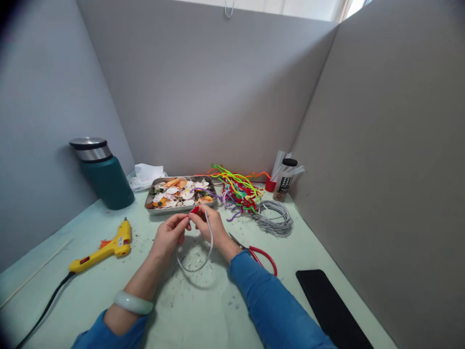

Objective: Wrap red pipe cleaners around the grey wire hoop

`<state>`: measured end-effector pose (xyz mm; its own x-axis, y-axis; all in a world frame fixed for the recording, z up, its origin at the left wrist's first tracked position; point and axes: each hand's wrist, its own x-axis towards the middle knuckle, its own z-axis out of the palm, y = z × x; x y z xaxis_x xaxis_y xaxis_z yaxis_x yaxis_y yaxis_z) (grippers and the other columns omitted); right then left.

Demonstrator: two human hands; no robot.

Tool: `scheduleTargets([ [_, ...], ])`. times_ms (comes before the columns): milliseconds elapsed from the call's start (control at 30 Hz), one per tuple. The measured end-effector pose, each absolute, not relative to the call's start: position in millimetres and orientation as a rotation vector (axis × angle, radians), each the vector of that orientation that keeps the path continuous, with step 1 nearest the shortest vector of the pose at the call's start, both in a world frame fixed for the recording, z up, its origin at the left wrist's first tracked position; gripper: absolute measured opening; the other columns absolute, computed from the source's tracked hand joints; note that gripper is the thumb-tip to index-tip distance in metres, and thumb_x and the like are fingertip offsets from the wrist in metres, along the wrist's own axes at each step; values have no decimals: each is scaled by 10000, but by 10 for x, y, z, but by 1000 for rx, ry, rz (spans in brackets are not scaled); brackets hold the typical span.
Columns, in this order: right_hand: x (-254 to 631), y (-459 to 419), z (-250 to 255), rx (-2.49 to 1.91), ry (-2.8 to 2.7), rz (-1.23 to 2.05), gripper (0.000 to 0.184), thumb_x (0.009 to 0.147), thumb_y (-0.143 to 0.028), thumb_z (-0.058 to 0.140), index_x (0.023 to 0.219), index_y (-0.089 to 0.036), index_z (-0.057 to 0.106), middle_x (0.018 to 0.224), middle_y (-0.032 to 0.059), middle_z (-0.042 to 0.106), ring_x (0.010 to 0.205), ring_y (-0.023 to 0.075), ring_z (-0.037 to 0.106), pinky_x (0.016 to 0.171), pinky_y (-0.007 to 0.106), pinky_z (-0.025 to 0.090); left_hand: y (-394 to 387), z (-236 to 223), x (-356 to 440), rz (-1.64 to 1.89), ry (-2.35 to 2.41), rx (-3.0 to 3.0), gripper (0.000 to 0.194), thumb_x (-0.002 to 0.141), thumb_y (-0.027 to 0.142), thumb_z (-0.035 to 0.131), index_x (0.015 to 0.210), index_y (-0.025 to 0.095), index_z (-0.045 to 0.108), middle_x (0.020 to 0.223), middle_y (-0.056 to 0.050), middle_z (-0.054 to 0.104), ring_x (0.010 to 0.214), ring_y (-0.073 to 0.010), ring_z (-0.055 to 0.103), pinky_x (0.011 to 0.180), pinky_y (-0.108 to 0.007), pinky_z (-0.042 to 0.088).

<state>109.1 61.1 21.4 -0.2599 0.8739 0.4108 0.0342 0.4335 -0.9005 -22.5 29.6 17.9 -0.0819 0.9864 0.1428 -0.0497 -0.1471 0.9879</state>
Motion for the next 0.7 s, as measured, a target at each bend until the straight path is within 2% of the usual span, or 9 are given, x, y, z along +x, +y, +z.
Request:
scheduleTargets([
  [167,1112,655,264,-718,-1456,1112,202,767,-370,592,862,-193,575,694,-14,554,516,92,473,503,226,400,313,151,-237,1391,1101,1183,320,711,450,619,835,156,594,599,51,550,331,-33,325,329,-181,261],
  [333,1098,668,256,-659,-1394,1129,169,754,-344,607,780,-180,573,615,-30,518,493,84,452,485,216,383,297,153,-225,1353,1045,1197,284,712,419,633,798,151,595,637,24,589,395,-45,414,393,-176,343],
  [433,1106,664,241,-644,-1420,1140,149,749,-319,617,768,-173,595,640,-22,530,535,91,477,516,219,394,293,173,-224,1323,978,1208,292,720,406,636,846,147,590,676,6,612,429,-58,470,428,-183,376],
  [567,1117,656,238,-650,-1503,1116,149,772,-307,600,821,-172,639,706,1,565,621,110,512,582,233,413,316,163,-229,1341,949,1253,282,750,409,612,863,154,574,632,30,584,367,-41,418,376,-171,326],
  [700,1126,602,268,-690,-1438,1183,176,759,-324,611,825,-165,648,660,-5,562,569,103,487,549,233,394,310,152,-219,1322,936,1286,274,767,417,587,821,149,570,632,37,557,355,-36,383,346,-170,320],
])
